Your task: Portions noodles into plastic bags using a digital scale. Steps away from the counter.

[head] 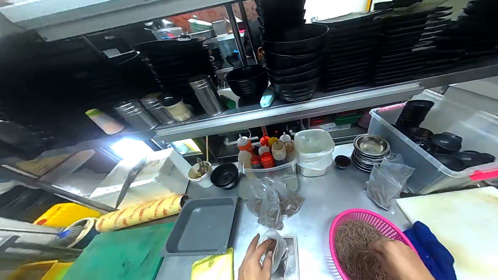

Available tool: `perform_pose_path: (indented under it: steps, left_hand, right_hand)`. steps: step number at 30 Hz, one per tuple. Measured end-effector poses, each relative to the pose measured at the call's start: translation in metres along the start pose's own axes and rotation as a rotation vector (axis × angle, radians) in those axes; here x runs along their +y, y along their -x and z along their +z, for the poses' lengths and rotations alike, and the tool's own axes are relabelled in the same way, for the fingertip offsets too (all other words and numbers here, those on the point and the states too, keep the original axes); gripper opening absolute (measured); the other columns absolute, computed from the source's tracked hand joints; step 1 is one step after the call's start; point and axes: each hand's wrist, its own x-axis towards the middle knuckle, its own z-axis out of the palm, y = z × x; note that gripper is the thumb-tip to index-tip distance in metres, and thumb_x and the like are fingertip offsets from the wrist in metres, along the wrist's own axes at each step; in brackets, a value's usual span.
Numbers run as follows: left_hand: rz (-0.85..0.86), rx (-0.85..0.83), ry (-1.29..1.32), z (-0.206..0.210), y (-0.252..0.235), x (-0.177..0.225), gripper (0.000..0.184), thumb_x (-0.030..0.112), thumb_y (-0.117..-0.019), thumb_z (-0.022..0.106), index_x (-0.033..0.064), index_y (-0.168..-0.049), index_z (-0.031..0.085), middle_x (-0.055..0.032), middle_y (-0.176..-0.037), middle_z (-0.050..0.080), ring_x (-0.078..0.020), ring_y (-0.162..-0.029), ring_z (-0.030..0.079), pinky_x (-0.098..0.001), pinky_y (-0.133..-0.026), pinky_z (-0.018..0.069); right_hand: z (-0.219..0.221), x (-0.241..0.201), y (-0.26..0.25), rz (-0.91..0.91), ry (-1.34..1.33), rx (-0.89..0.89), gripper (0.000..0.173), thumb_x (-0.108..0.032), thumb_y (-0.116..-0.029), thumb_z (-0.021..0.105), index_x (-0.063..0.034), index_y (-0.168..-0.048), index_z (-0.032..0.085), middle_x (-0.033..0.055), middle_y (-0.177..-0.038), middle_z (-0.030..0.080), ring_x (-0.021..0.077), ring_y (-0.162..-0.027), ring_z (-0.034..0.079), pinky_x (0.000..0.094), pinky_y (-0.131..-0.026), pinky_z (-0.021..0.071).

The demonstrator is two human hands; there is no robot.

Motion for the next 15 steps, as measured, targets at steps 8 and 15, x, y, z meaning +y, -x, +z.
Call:
perform_pose_path:
  steps: [8, 15]
  left_hand:
    - [-0.122, -0.118, -0.104, -0.031, -0.003, 0.004, 0.032, 0.035, -0.1014, 0.056, 0.0336, -0.128, 0.072, -0.0089, -0.16, 0.044, -0.0283, -0.132, 0.06, -0.0557, -0.102, 0.0532]
    - [-0.206, -0.139, -0.044, -0.038, 0.012, -0.035, 0.031, 0.034, -0.1014, 0.057, 0.0298, -0.128, 0.073, -0.0094, -0.161, 0.042, -0.0276, -0.118, 0.069, -0.0527, -0.091, 0.0603]
  right_hand:
    - [-0.024, -0.013, 0.009, -0.069, -0.332, 0.237, 0.017, -0.017, -0.0964, 0.065, -0.0132, -0.105, 0.08, 0.0051, -0.1, 0.078, 0.0183, -0.092, 0.074, 0.0464, -0.087, 0.0605]
    - [-0.02, -0.009, 0.019, 0.054, -0.506, 0.226, 0.022, -0.019, -0.098, 0.066, -0.0098, -0.115, 0.077, 0.0054, -0.094, 0.078, 0.0155, -0.078, 0.075, 0.0408, -0.077, 0.0647]
